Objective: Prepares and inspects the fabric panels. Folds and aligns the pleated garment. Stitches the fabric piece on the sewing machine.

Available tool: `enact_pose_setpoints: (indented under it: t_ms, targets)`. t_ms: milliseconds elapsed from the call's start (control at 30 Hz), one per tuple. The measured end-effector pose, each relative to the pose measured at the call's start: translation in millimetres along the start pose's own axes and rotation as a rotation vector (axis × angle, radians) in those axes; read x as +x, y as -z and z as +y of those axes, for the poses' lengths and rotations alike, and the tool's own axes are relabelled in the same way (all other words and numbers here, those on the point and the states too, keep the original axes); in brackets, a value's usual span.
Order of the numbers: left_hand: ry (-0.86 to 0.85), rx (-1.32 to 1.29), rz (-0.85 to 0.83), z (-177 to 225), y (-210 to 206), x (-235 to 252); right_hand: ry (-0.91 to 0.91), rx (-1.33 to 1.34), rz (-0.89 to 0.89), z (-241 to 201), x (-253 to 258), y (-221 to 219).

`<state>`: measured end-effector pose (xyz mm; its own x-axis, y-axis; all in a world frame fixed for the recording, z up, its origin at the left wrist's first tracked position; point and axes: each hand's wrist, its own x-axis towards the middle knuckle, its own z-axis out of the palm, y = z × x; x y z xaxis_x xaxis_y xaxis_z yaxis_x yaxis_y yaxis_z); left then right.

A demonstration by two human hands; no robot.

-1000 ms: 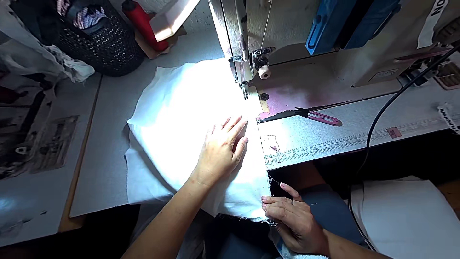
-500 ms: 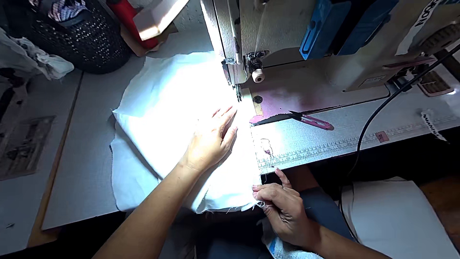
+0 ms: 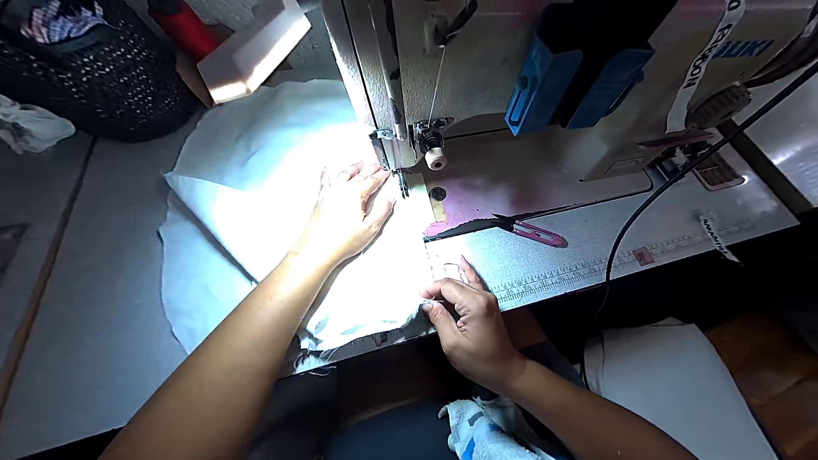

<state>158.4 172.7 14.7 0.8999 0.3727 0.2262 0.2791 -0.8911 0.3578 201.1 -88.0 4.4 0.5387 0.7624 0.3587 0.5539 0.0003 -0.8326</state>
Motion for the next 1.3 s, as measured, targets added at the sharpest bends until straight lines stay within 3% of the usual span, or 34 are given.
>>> enact_pose_setpoints:
  t_ms: [633,1000,1200,1300]
  targets:
    - [0.096,0.003,-0.053,-22,22,59,-0.100,0.116,-0.068,22,86,-3]
    - [0.103,-0.015,-0.064,-45,18,82,-0.071,-0.014,-0.116,19,103,-5]
    - [0.037,0.012,-0.034,-55,13,90,-0.057,0.022,-0.148,25,110,-1]
    - [-0.077,0.040,0.108,-49,16,83,-0.058,0.028,-0.145,26,110,-2]
